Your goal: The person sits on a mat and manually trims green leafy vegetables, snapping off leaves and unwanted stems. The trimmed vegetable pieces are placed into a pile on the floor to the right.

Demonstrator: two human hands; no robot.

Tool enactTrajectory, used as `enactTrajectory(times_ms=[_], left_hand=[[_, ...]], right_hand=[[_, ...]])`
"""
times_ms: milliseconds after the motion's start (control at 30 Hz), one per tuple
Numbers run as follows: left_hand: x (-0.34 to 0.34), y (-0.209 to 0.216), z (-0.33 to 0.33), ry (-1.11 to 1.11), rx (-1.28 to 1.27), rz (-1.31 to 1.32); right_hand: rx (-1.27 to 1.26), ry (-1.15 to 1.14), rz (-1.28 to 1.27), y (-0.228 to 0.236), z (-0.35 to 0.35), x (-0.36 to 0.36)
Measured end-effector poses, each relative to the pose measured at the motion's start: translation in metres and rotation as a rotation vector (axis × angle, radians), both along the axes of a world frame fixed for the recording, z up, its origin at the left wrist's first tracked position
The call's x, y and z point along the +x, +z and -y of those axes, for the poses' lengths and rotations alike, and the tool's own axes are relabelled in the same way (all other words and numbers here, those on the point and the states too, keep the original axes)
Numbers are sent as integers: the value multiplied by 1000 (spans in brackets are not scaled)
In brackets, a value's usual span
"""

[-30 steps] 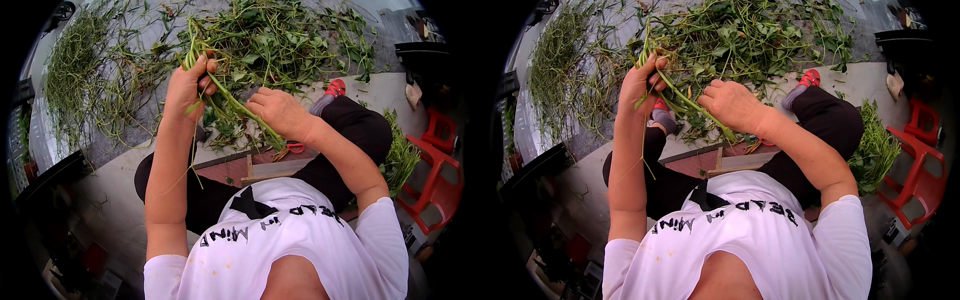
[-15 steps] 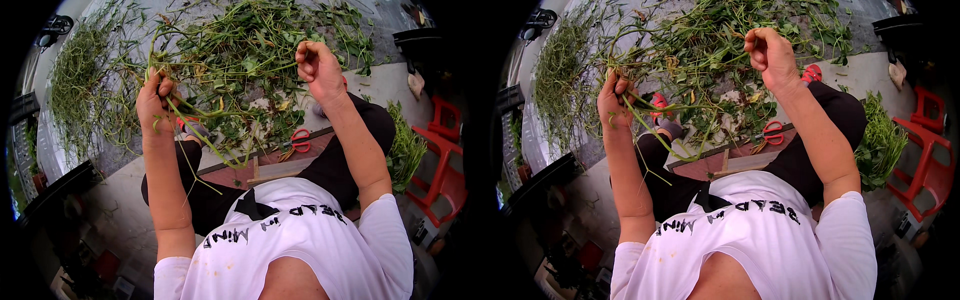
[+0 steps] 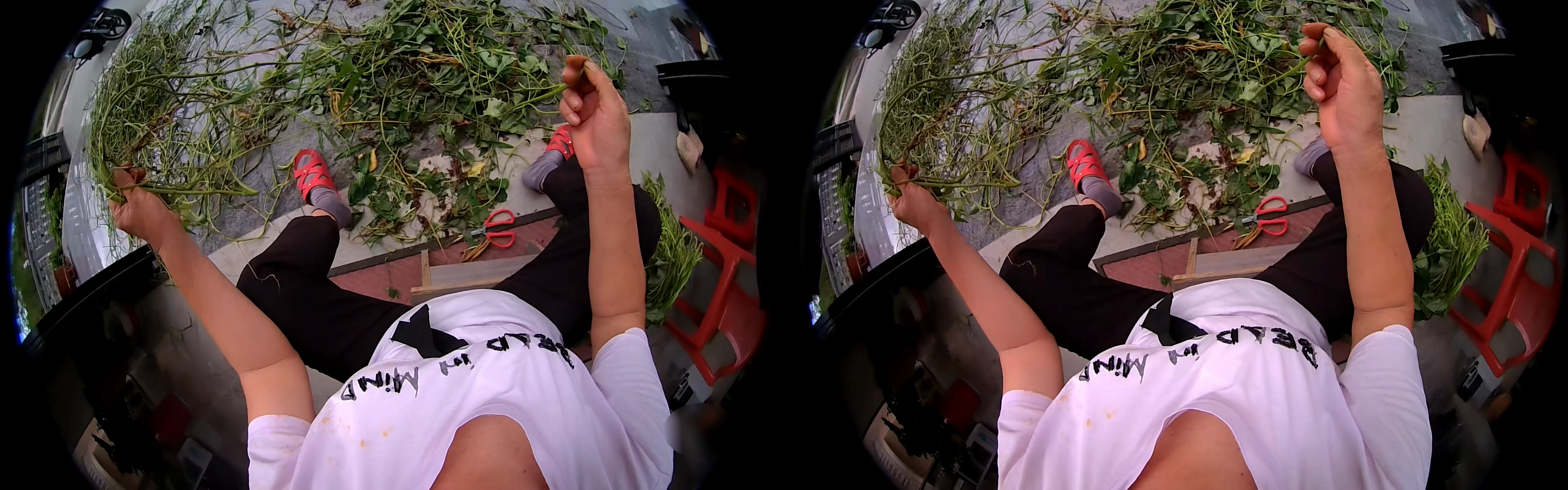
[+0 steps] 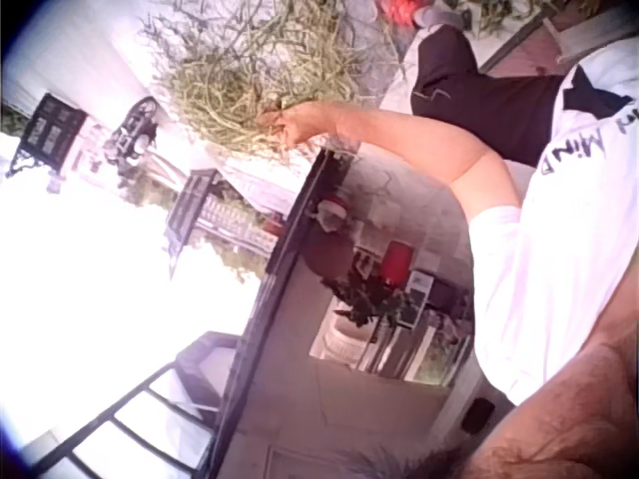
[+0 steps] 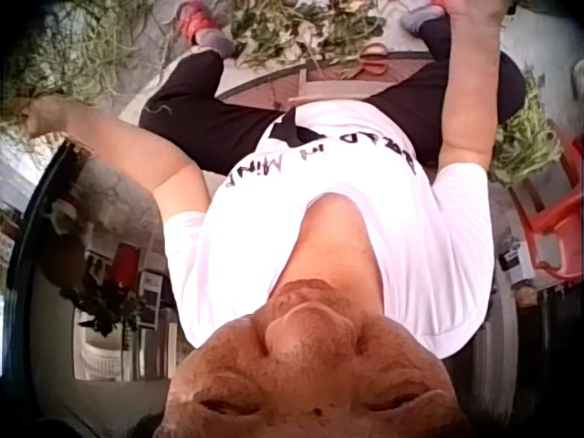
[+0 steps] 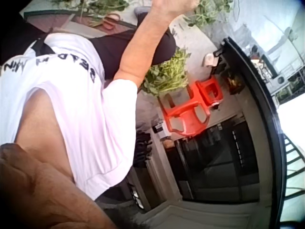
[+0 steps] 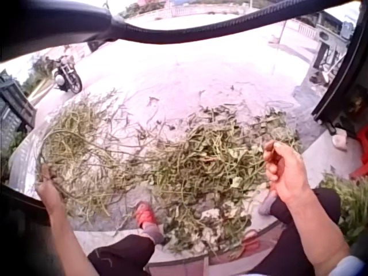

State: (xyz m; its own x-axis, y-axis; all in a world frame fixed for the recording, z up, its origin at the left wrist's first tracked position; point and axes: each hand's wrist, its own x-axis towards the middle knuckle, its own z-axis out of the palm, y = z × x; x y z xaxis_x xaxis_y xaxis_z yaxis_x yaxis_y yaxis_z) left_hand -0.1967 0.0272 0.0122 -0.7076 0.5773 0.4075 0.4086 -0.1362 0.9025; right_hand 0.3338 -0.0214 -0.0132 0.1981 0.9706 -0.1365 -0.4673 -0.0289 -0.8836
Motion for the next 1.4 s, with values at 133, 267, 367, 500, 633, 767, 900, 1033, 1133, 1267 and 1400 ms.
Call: enactTrajectory(times_ms=[133,267,367,500,633,767,900,1033,1133,1267,1400], left_hand=[[-32,-17,-11,92,-229,-403],[-61,-4,15,343,-613,-682],[-61,5,25,489,-571,-779],[1,12,21,-76,-210,250],[141,4,21,-714,-359,392],[221,-24,38,-1076,-614,602],[238,-35,45,-1101,-558,687],[226,-39,38,-1007,-503,950],[215,-28,34,-862,-568,1257],[183,-30,31,-654,-536,1225],[175,-24,18,-600,-574,1180]], right_hand=[[-3,47,39,6,0,-13],[70,78,155,7,-3,-29],[79,76,319,9,2,-37],[211,157,897,3,10,-51],[45,418,743,8,21,-74],[-30,498,468,27,17,-100],[33,437,400,37,-16,-124],[114,417,375,21,-49,-160],[360,394,505,-24,-74,-185],[98,442,310,-93,-120,-207],[-213,676,1007,-230,-181,-212]])
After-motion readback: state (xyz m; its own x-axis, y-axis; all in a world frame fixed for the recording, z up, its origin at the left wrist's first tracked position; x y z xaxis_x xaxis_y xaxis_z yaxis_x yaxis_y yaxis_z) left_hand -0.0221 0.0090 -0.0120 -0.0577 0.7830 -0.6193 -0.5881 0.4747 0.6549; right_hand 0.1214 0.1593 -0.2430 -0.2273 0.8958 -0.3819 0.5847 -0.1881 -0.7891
